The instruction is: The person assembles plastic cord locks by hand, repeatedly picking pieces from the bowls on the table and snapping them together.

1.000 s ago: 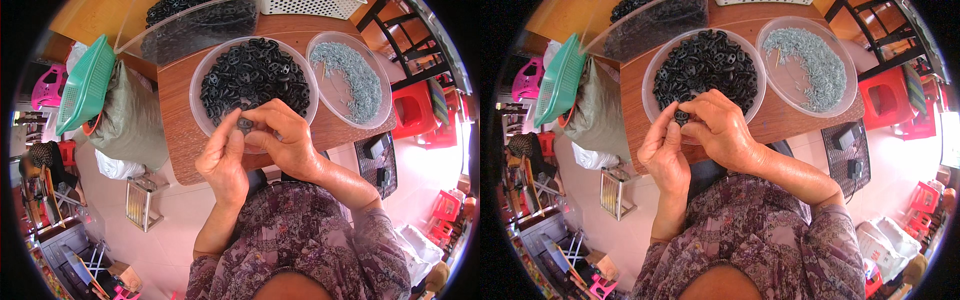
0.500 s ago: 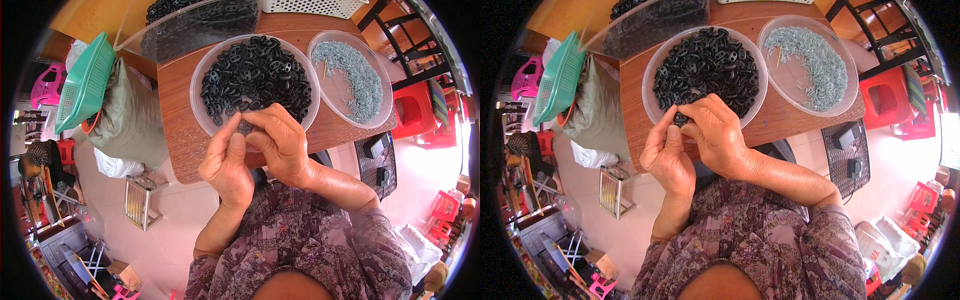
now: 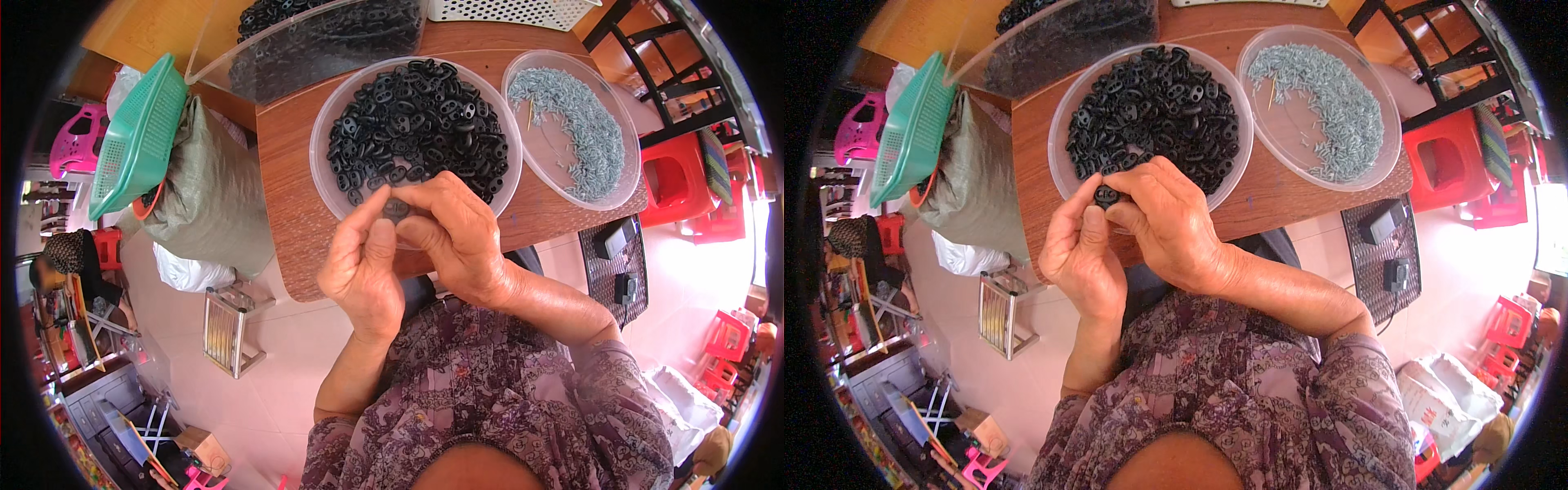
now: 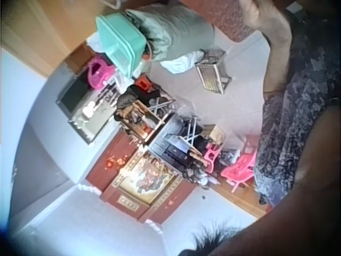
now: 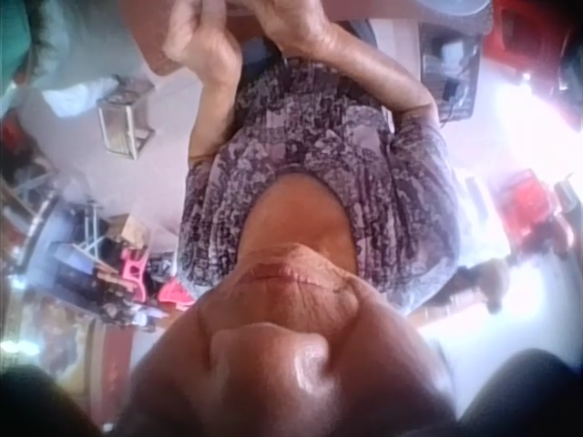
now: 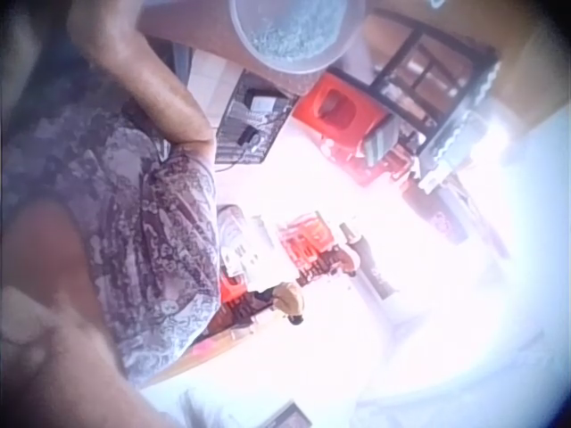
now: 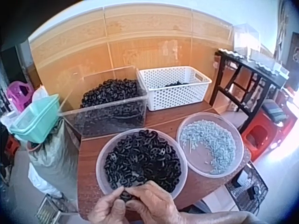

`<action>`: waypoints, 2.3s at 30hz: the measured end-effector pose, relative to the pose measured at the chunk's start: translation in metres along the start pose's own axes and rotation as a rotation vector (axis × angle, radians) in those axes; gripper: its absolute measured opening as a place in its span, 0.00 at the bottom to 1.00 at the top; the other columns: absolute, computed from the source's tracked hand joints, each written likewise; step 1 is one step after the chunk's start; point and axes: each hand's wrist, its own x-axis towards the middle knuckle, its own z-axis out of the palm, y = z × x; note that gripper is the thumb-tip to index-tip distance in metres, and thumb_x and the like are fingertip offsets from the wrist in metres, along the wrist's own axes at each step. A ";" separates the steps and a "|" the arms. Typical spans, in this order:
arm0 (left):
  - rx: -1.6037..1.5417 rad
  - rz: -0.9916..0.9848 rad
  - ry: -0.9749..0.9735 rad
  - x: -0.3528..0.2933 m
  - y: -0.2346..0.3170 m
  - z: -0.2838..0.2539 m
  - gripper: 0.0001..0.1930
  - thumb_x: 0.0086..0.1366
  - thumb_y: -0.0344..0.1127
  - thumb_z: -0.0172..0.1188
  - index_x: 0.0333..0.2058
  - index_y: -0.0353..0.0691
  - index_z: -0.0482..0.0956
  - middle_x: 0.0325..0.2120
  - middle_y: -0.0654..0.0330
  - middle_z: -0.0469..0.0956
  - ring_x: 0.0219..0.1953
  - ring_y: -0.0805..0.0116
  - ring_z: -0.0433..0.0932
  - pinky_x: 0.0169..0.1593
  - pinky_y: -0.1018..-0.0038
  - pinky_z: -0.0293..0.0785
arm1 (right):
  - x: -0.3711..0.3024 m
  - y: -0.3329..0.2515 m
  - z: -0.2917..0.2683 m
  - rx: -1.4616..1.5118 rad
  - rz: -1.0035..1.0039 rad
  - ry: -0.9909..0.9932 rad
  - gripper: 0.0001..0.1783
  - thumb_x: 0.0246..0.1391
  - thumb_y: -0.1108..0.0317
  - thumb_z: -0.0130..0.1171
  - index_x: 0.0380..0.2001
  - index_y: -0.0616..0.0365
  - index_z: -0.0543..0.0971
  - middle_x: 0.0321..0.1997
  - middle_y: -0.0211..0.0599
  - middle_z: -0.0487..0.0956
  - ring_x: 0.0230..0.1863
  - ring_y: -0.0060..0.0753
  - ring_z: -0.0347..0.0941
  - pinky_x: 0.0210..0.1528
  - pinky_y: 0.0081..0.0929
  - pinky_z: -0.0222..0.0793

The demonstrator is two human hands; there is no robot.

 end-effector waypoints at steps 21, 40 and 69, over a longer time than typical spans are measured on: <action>0.006 0.069 0.036 -0.011 -0.004 0.000 0.17 0.60 0.34 0.57 0.44 0.27 0.73 0.29 0.64 0.73 0.28 0.82 0.67 0.34 0.86 0.64 | -0.004 -0.007 0.007 -0.067 -0.152 0.108 0.12 0.43 0.79 0.56 0.35 0.70 0.73 0.27 0.43 0.73 0.25 0.41 0.68 0.28 0.31 0.65; 0.265 0.194 -0.071 0.007 -0.001 0.005 0.13 0.62 0.30 0.53 0.43 0.28 0.72 0.30 0.59 0.75 0.28 0.78 0.71 0.33 0.82 0.69 | 0.000 -0.014 -0.008 0.133 0.306 0.069 0.10 0.43 0.78 0.57 0.33 0.66 0.74 0.29 0.39 0.74 0.28 0.32 0.68 0.29 0.26 0.65; 1.259 0.464 -0.873 0.065 -0.014 0.006 0.14 0.42 0.26 0.64 0.28 0.35 0.70 0.26 0.54 0.70 0.33 0.54 0.72 0.34 0.64 0.70 | 0.251 0.093 -0.146 -0.595 0.141 0.316 0.10 0.38 0.66 0.56 0.20 0.63 0.79 0.20 0.51 0.76 0.27 0.45 0.76 0.31 0.38 0.70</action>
